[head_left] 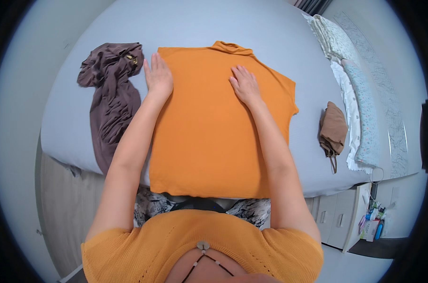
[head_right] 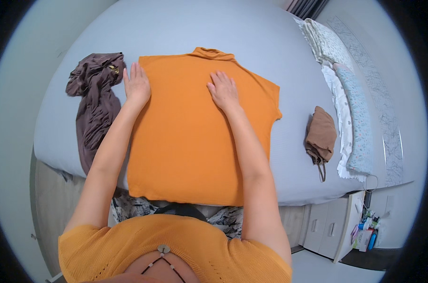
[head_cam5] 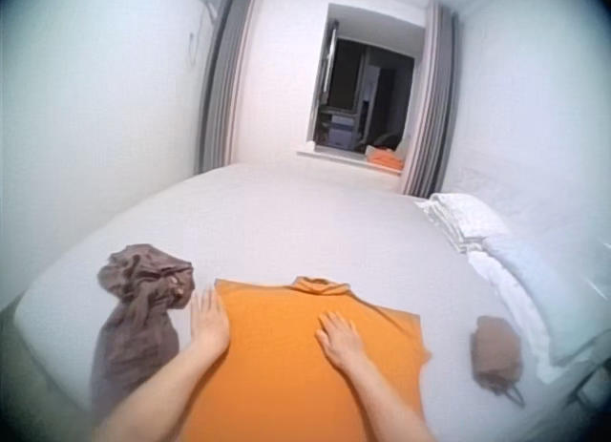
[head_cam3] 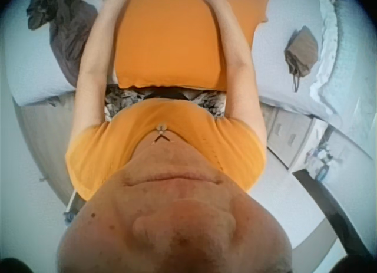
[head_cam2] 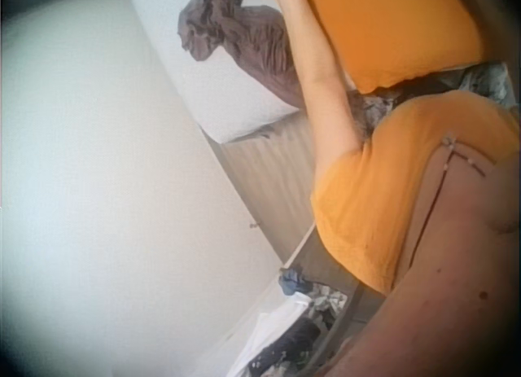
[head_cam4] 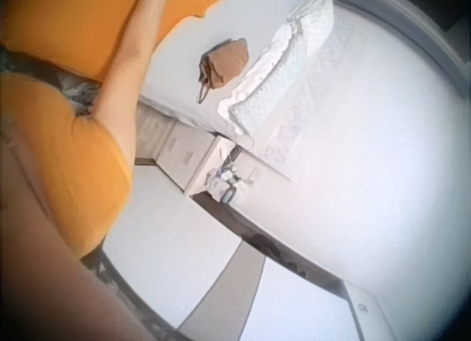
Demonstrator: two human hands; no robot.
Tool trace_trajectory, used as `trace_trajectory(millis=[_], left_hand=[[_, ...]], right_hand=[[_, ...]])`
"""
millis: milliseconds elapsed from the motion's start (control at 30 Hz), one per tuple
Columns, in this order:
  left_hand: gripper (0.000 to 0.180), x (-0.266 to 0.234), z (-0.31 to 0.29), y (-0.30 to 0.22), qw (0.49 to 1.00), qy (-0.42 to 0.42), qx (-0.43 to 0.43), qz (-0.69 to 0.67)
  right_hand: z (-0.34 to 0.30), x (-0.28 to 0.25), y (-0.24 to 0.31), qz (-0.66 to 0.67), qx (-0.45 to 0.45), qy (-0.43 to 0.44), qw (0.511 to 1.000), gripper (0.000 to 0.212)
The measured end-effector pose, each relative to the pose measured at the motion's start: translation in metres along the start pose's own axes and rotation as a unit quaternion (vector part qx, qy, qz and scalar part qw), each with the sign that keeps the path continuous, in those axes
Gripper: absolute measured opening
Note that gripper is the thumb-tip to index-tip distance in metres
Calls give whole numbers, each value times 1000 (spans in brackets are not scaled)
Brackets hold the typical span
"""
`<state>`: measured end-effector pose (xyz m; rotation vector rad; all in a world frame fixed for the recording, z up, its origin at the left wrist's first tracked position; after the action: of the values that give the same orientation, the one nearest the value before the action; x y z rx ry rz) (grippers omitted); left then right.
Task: The person folds several clothing items on a bed, including a brown camisole and a mustard yellow top, by smoothing the fabric and folding the sides inward.
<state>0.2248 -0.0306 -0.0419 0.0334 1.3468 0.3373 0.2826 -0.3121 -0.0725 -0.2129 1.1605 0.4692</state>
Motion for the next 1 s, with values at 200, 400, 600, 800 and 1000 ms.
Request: trace_trajectory(millis=[200,400,600,800,1000], left_hand=[[47,12,51,-66,940,-47,140,-308],[38,0,84,-98,981,70,25,-181],[30,26,83,-122,884,-264,45,-383],[21,26,89,-123,770,-207,28,-602],[42,27,94,-124,819,-136,-28,-557]], right_hand=[[40,20,-47,-16,-19,-117,993,34],[51,13,-74,16,140,-157,978,17],[92,6,-27,44,1,-216,975,18],[99,14,-17,-4,-28,-171,985,8],[71,4,1,-23,-102,-164,981,8]])
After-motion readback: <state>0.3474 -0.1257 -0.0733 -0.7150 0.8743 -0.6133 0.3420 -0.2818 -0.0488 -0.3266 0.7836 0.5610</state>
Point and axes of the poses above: each hand's wrist, its own z-axis towards the middle knuckle, its own x-axis out of the palm, y = z × x, the point moved 1 cm from there along z, towards the middle knuckle, and after that the axes turned 8 degrees about -z, right-handed, at the moved point
